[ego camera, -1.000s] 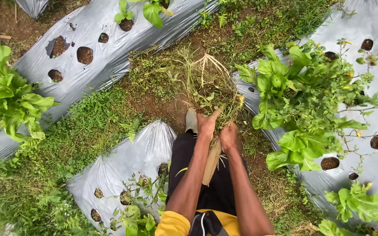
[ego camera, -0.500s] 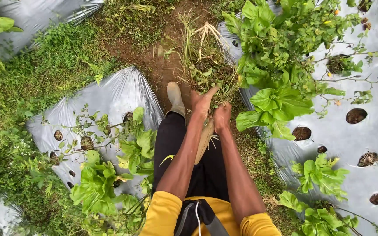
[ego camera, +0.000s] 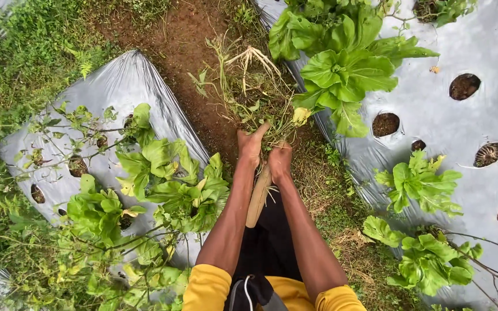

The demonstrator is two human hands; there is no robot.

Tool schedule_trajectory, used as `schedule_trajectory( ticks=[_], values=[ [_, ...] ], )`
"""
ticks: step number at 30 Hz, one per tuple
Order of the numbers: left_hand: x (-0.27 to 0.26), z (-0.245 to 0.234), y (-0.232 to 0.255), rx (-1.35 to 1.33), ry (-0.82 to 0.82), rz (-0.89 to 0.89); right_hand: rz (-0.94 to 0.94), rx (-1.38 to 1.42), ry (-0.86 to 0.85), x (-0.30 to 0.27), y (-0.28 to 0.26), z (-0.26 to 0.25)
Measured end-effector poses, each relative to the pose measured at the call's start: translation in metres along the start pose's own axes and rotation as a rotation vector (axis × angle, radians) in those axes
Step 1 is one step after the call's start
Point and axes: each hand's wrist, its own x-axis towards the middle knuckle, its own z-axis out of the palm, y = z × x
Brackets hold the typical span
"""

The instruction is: The person uses a hoe to loosen soil and remove weeds from the ground between rows of plants covered with plastic mulch. They gather the uprooted weeds by hand and toss them aside, repeating this process along the row.

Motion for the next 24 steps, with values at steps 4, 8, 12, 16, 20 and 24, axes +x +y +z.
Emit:
schedule_trajectory(
  ticks=[4, 8, 12, 16, 20, 24],
  values=[
    [0.013, 0.027, -0.074, -0.043, 0.031, -0.010, -0.010, -0.029, -0.008, 0.028, 0.063, -0.042],
    [0.025, 0.048, -0.133, -0.109, 0.041, -0.062, -0.029, -0.045, -0.032, 0.078, 0.144, -0.080],
    [0.069, 0.066, -0.201, -0.132, 0.023, -0.111, -0.032, -0.289, -0.047, 0.127, 0.206, -0.113],
    [0.116, 0.098, -0.265, -0.157, 0.054, -0.134, -0.007, -0.269, -0.069, 0.187, 0.258, -0.135],
    [0.171, 0.127, -0.314, -0.147, 0.036, -0.158, -0.124, -0.359, -0.111, 0.258, 0.297, -0.155],
    [0.226, 0.148, -0.353, -0.183, 0.034, -0.111, -0.185, -0.372, -0.130, 0.278, 0.284, -0.151]
  ],
)
